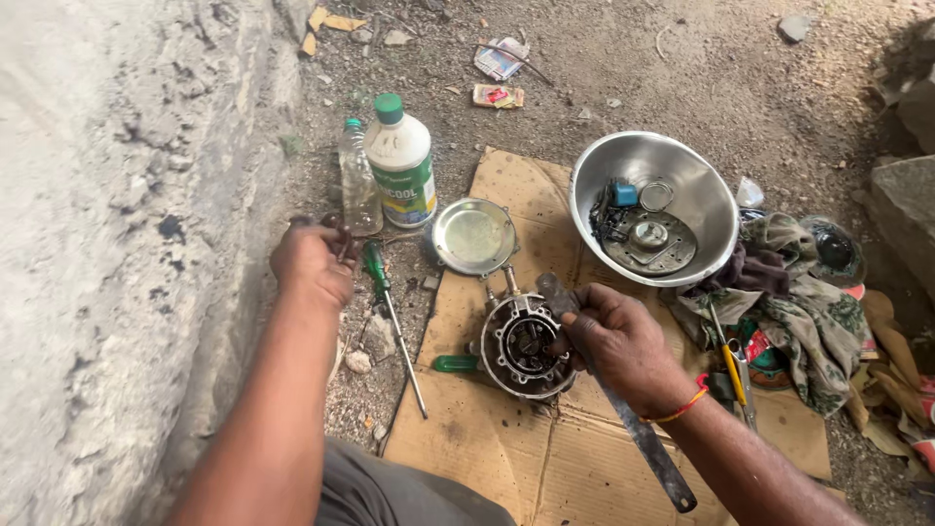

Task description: The person is repairing a mechanical motor assembly by hand, using a screwdriver, a wrench, and a small brush to clean and reassemble internal components.

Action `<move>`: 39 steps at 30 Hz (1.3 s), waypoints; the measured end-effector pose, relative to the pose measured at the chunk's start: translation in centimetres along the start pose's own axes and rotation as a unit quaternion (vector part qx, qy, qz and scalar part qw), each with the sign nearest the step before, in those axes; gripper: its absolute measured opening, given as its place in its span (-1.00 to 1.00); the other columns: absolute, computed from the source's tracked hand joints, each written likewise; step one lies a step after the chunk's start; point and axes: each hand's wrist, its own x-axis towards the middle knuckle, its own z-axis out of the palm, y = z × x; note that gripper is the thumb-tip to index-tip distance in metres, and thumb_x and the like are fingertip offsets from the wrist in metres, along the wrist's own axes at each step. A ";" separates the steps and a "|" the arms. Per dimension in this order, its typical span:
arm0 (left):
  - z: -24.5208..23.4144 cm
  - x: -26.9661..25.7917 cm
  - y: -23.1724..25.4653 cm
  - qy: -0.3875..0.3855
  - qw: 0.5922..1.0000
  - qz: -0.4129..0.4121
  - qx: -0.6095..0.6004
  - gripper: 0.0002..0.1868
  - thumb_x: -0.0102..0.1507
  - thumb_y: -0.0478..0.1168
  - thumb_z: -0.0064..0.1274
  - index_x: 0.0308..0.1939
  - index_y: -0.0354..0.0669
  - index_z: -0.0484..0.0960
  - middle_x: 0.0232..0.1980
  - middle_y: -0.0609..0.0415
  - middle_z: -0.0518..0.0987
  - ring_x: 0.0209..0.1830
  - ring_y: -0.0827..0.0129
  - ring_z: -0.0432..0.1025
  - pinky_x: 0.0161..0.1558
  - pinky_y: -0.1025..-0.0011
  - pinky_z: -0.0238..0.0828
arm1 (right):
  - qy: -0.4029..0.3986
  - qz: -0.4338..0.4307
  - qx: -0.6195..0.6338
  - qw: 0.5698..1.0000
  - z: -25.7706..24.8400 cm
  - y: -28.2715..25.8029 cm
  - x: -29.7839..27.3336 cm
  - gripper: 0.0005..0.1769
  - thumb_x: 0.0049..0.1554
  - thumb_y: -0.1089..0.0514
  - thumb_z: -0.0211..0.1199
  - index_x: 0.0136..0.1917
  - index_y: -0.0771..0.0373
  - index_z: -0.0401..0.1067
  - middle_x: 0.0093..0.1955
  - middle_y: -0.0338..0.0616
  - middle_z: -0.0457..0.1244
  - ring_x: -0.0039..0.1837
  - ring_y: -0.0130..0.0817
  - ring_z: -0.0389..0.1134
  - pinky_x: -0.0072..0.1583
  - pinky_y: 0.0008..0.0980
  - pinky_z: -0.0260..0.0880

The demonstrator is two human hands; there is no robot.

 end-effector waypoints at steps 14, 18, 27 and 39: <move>-3.8 5.1 3.8 -0.056 0.948 0.013 -0.313 -0.78 0.23 -0.34 -0.19 -0.21 -0.34 0.57 -0.39 -0.01 0.56 -0.44 0.31 0.44 -0.24 0.34 0.37 | 0.003 0.006 -0.055 0.998 -0.6 1.1 0.7 -0.82 0.24 0.18 0.14 0.05 0.32 0.43 -0.34 -0.21 0.35 -0.33 -0.55 0.26 -0.24 -0.49 0.29; -3.6 6.6 2.8 -0.097 0.938 0.046 -0.329 -0.90 0.19 -0.37 -0.11 -0.39 -0.26 0.52 -0.44 0.01 0.55 -0.45 0.29 0.44 -0.23 0.31 0.35 | 0.018 0.002 -0.067 0.998 -0.4 1.5 1.0 -0.82 0.25 0.17 0.12 0.03 0.32 0.42 -0.35 -0.21 0.35 -0.34 -0.54 0.25 -0.26 -0.47 0.27; -2.4 2.0 4.0 -0.165 0.903 0.033 -0.394 -0.79 0.28 -0.25 0.01 -0.09 -0.30 0.61 -0.24 0.00 0.61 -0.31 0.28 0.48 -0.17 0.32 0.41 | 0.030 -0.021 -0.064 0.997 -1.7 1.8 1.0 -0.87 0.27 0.20 0.13 0.03 0.31 0.40 -0.35 -0.26 0.29 -0.32 -0.58 0.18 -0.26 -0.49 0.20; 0.9 -8.5 -8.3 -0.075 0.976 0.034 0.202 -0.69 0.24 -0.05 0.11 -0.02 -0.11 0.61 -0.22 0.13 0.56 -0.36 0.41 0.42 -0.40 0.43 0.37 | 0.076 -0.064 -0.534 0.839 -3.2 -0.2 -0.7 -0.74 0.19 -0.06 0.17 0.04 0.09 0.48 -0.15 0.02 0.42 -0.03 0.08 0.45 0.03 0.04 0.41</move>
